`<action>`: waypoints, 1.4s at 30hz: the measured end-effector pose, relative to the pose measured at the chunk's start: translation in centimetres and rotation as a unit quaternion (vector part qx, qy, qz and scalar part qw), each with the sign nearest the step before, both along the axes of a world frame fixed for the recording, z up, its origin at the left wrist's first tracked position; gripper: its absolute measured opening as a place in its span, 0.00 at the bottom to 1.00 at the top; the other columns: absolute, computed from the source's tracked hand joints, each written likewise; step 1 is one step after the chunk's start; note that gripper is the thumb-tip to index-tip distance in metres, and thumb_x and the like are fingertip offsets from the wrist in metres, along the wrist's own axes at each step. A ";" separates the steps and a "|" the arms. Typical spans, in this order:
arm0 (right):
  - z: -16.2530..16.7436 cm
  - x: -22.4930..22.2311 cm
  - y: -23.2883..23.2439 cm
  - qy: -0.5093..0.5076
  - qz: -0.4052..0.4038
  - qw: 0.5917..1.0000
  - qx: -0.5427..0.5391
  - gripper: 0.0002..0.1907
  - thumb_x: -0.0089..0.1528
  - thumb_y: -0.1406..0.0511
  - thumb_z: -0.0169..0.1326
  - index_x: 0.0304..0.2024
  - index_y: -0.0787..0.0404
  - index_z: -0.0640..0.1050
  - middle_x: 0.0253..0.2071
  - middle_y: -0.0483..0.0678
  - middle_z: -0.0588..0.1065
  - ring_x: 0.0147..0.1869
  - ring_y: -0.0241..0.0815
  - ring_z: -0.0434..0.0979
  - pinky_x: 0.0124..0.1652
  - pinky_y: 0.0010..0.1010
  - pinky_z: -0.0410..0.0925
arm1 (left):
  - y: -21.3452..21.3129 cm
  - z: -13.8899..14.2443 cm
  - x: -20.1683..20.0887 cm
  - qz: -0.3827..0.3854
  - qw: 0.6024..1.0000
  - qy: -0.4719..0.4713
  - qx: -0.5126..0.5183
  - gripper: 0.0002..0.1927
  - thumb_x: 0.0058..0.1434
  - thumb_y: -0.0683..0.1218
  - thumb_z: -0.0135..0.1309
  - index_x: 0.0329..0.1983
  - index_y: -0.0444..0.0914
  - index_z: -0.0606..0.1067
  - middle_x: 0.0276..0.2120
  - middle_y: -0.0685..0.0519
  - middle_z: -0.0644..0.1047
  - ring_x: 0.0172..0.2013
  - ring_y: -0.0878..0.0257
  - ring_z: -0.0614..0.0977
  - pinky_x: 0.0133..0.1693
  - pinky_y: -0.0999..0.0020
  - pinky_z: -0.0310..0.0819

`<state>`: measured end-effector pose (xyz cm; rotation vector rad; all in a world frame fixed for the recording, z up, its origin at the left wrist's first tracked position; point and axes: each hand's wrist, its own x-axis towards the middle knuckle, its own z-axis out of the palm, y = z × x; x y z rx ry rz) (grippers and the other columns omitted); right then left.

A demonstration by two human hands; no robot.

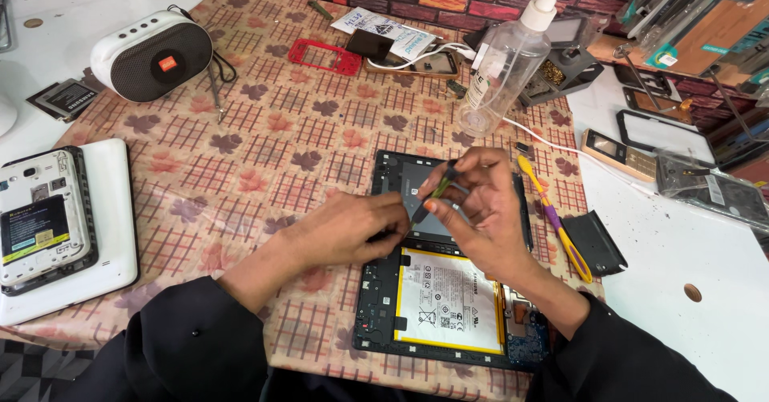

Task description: The person uses a screwdriver to remove screws from a disassembled tablet or smartphone. The person then uses a prying tool to detach a component from the device's frame.

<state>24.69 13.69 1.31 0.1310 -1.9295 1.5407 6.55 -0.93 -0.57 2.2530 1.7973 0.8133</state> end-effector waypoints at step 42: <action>-1.2 1.7 -1.4 -0.086 0.167 0.982 0.005 0.24 0.67 0.80 0.50 0.60 0.57 0.60 0.58 0.56 0.71 0.67 0.46 0.76 0.66 0.39 0.73 | -0.7 1.2 -1.3 -0.050 0.995 -0.081 -0.017 0.12 0.48 0.48 0.68 0.33 0.40 0.81 0.28 0.52 0.80 0.29 0.56 0.83 0.32 0.62 0.75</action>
